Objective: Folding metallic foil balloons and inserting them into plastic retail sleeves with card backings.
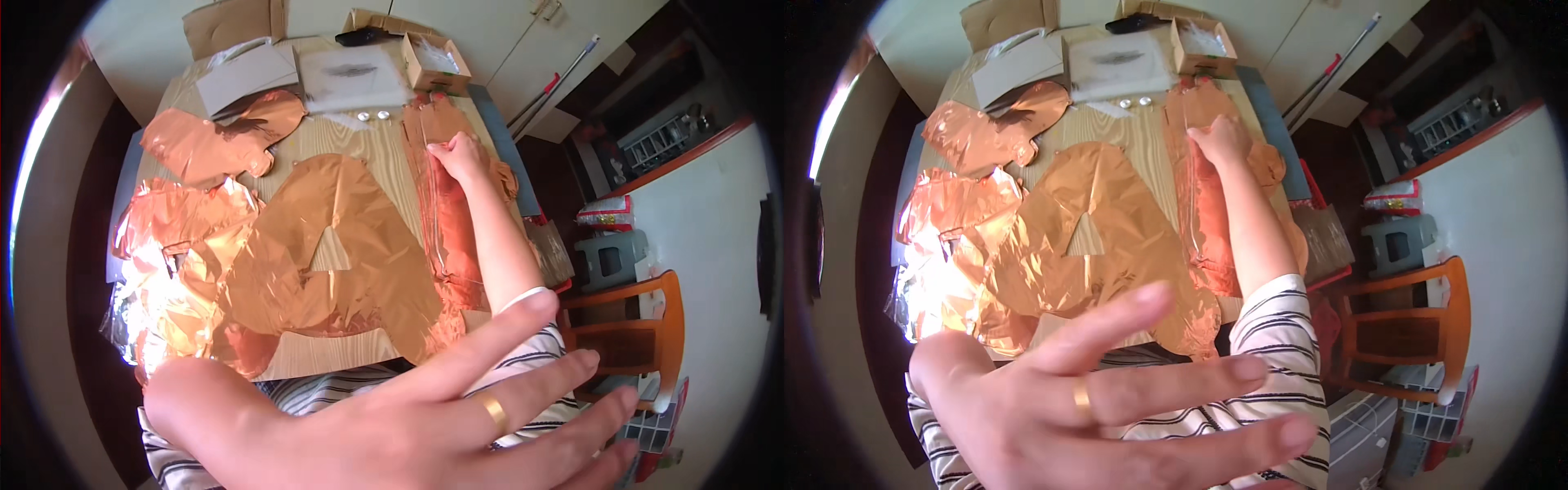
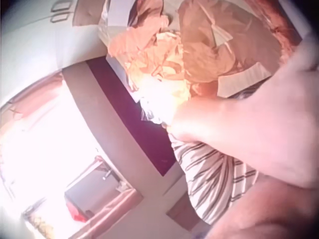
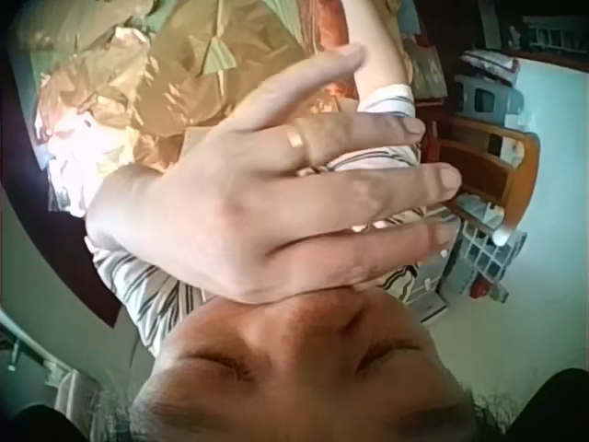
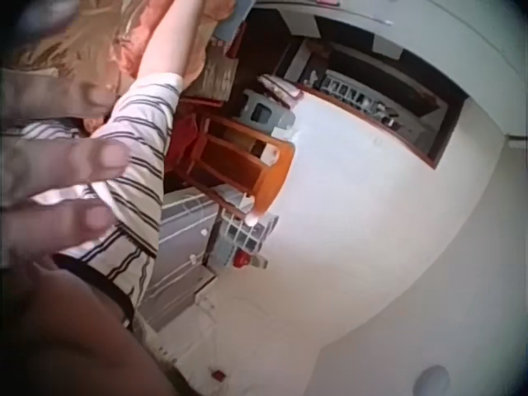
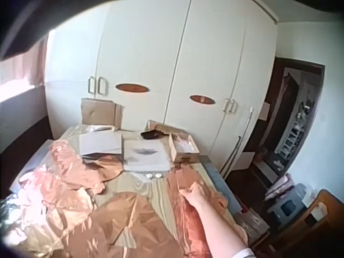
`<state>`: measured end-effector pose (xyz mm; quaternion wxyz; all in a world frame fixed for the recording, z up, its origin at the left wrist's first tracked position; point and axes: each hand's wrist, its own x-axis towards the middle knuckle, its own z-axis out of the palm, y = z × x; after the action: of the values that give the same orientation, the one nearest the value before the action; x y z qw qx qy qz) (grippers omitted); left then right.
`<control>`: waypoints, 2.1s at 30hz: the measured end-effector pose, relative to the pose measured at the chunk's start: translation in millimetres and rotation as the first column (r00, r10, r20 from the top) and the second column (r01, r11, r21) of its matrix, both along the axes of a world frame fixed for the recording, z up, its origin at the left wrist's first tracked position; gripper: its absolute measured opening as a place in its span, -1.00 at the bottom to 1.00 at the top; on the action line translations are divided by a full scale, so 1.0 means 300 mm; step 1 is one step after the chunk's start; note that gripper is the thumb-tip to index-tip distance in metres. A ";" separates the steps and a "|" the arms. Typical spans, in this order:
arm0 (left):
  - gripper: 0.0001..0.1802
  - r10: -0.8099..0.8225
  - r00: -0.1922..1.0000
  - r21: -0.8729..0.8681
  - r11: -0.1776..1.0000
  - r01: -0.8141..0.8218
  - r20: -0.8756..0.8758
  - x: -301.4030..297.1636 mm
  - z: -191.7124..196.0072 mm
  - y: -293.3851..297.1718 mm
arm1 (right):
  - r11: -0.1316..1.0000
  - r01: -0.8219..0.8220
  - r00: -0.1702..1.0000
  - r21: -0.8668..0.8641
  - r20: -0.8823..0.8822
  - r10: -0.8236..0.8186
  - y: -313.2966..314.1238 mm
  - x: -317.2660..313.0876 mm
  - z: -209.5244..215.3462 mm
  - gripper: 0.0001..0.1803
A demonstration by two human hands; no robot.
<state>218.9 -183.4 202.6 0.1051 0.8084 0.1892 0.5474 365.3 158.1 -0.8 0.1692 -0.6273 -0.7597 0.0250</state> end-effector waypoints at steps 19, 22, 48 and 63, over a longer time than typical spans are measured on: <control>-0.49 0.506 0.771 -0.001 0.836 -0.549 -0.386 0.021 -0.784 0.932 | 0.966 -0.216 0.801 0.139 -0.541 0.257 0.061 0.108 -0.099 -0.74; -0.12 0.293 0.648 -0.237 0.762 -0.602 -0.703 0.053 -0.787 0.973 | 0.941 -0.168 0.727 0.294 -0.608 0.319 0.035 0.225 -0.115 -0.75; -0.42 0.416 0.698 -0.184 0.769 -0.612 -0.583 -0.183 -0.736 0.614 | 0.884 -0.176 0.560 0.434 -0.694 0.452 -0.444 0.141 0.452 -0.79; -0.12 0.360 0.502 -0.255 0.552 -0.794 -0.786 -0.547 -0.729 -0.106 | 0.956 -0.281 0.901 -0.085 -0.367 0.233 -0.506 -0.687 -0.090 -0.64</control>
<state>54.9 -215.1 -16.1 0.0753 0.7446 0.6485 0.1393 159.2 6.2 -27.8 0.2550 -0.5167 -0.7897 0.2107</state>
